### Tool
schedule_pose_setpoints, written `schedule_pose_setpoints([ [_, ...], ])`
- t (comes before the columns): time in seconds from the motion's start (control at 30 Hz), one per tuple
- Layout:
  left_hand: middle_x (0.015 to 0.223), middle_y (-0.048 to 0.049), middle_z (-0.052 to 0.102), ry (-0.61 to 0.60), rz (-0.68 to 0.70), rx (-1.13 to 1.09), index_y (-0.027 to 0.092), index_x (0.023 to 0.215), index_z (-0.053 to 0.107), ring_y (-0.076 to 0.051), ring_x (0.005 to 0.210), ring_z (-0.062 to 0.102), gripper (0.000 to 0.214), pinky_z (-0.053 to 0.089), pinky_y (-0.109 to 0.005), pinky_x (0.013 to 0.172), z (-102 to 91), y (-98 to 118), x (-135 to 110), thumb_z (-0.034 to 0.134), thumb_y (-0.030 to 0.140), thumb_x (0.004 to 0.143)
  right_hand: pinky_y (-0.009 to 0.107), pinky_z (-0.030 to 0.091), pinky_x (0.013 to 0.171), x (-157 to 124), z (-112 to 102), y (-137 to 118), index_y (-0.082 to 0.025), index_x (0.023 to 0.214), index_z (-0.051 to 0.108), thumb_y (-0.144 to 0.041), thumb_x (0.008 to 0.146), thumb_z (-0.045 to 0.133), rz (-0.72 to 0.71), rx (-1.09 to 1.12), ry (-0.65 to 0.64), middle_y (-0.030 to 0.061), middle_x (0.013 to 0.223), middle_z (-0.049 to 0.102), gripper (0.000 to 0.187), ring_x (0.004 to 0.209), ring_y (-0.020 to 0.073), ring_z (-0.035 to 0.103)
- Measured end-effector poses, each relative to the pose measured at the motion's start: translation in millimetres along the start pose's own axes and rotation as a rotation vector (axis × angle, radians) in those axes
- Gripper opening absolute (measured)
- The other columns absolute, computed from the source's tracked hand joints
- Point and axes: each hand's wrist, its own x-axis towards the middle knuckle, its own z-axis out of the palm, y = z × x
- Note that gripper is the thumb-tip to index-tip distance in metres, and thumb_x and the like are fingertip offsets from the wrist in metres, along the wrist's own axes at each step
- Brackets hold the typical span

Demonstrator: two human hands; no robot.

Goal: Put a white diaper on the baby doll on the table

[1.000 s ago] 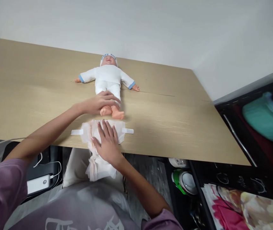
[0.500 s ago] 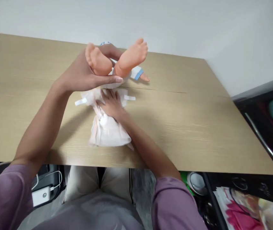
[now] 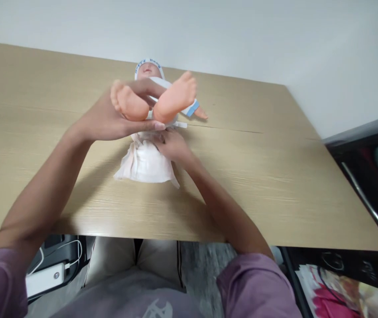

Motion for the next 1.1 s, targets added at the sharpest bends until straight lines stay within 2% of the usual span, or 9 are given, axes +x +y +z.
schedule_pose_setpoints([
  [0.1, 0.131, -0.0057, 0.085, -0.012, -0.058, -0.026, 0.026, 0.132, 0.082, -0.030, 0.124, 0.081, 0.045, 0.063, -0.046, 0.110, 17.1, -3, -15, 0.094, 0.047, 0.094, 0.068, 0.049, 0.130, -58, -28, -18, -0.019, 0.162, 0.062, -0.067, 0.117, 0.053, 0.029, -0.017, 0.220, 0.0215, 0.162, 0.068, 0.066, 0.156, 0.0427, 0.060],
  [0.2, 0.135, -0.0095, 0.085, -0.025, -0.024, -0.004, 0.025, 0.133, 0.082, -0.030, 0.129, 0.079, 0.047, 0.061, -0.045, 0.114, 33.9, -3, -29, 0.088, 0.056, 0.098, 0.072, 0.041, 0.136, -87, -44, -42, -0.019, 0.177, 0.041, -0.066, 0.116, 0.056, -0.020, -0.048, 0.372, 0.0235, 0.178, 0.049, 0.080, 0.170, 0.0438, 0.043],
  [0.3, 0.137, -0.0117, 0.084, 0.009, -0.005, 0.073, 0.023, 0.134, 0.081, -0.030, 0.129, 0.077, 0.047, 0.058, -0.045, 0.116, 38.0, -3, -46, 0.084, 0.056, 0.100, 0.065, 0.044, 0.136, -93, -54, -53, -0.022, 0.177, 0.042, -0.047, 0.118, 0.052, -0.123, 0.021, 0.303, 0.0181, 0.175, 0.055, 0.065, 0.168, 0.0371, 0.048],
  [0.43, 0.137, -0.0132, 0.083, -0.064, -0.034, 0.302, 0.024, 0.128, 0.083, -0.033, 0.131, 0.073, 0.043, 0.052, -0.050, 0.122, 17.6, -16, -84, 0.083, 0.055, 0.098, 0.062, 0.043, 0.137, -98, -62, -33, -0.028, 0.162, 0.064, -0.025, 0.109, 0.050, -0.252, 0.056, 0.116, 0.0112, 0.163, 0.067, 0.055, 0.160, 0.0336, 0.057],
  [0.6, 0.159, -0.0124, 0.075, -0.265, -0.056, 0.548, 0.027, 0.139, 0.082, -0.041, 0.159, 0.056, 0.044, 0.036, -0.060, 0.135, -5.8, -41, -140, 0.080, 0.029, 0.095, 0.060, 0.028, 0.146, -113, -48, 9, -0.025, 0.149, 0.075, -0.023, 0.108, 0.047, -0.284, -0.081, -0.026, 0.0116, 0.165, 0.067, 0.049, 0.161, 0.0296, 0.057],
  [0.77, 0.174, -0.0098, 0.064, -0.388, -0.146, 0.669, 0.028, 0.156, 0.074, -0.039, 0.169, 0.045, 0.071, 0.032, -0.058, 0.136, -1.6, -49, -160, 0.070, 0.010, 0.087, 0.060, 0.030, 0.144, -115, -41, 29, -0.023, 0.148, 0.076, -0.024, 0.111, 0.048, -0.331, -0.073, -0.079, 0.0133, 0.167, 0.067, 0.046, 0.162, 0.0278, 0.056],
  [0.97, 0.167, -0.0103, 0.068, -0.365, -0.177, 0.631, 0.025, 0.149, 0.077, -0.040, 0.159, 0.052, 0.048, 0.035, -0.058, 0.131, 10.3, -45, -150, 0.052, 0.028, 0.108, 0.051, 0.046, 0.135, -113, -54, 23, -0.024, 0.147, 0.077, -0.018, 0.112, 0.036, -0.356, 0.096, -0.081, 0.0116, 0.162, 0.070, 0.053, 0.154, 0.0238, 0.063],
  [1.03, 0.164, -0.0133, 0.069, -0.325, -0.191, 0.633, 0.022, 0.143, 0.078, -0.044, 0.156, 0.052, 0.047, 0.036, -0.062, 0.129, 19.6, -39, -149, 0.058, 0.047, 0.110, 0.051, 0.047, 0.134, -119, -51, 9, -0.019, 0.154, 0.071, -0.024, 0.116, 0.037, -0.298, 0.064, -0.060, 0.0151, 0.159, 0.070, 0.052, 0.152, 0.0266, 0.063],
  [1.1, 0.162, -0.0171, 0.069, -0.300, -0.190, 0.649, 0.019, 0.139, 0.078, -0.050, 0.158, 0.047, 0.059, 0.037, -0.065, 0.128, 30.1, -35, -150, 0.070, 0.063, 0.101, 0.056, 0.045, 0.133, -127, -44, -8, -0.015, 0.165, 0.062, -0.040, 0.116, 0.051, -0.271, -0.040, -0.046, 0.0201, 0.163, 0.065, 0.056, 0.154, 0.0339, 0.058],
])
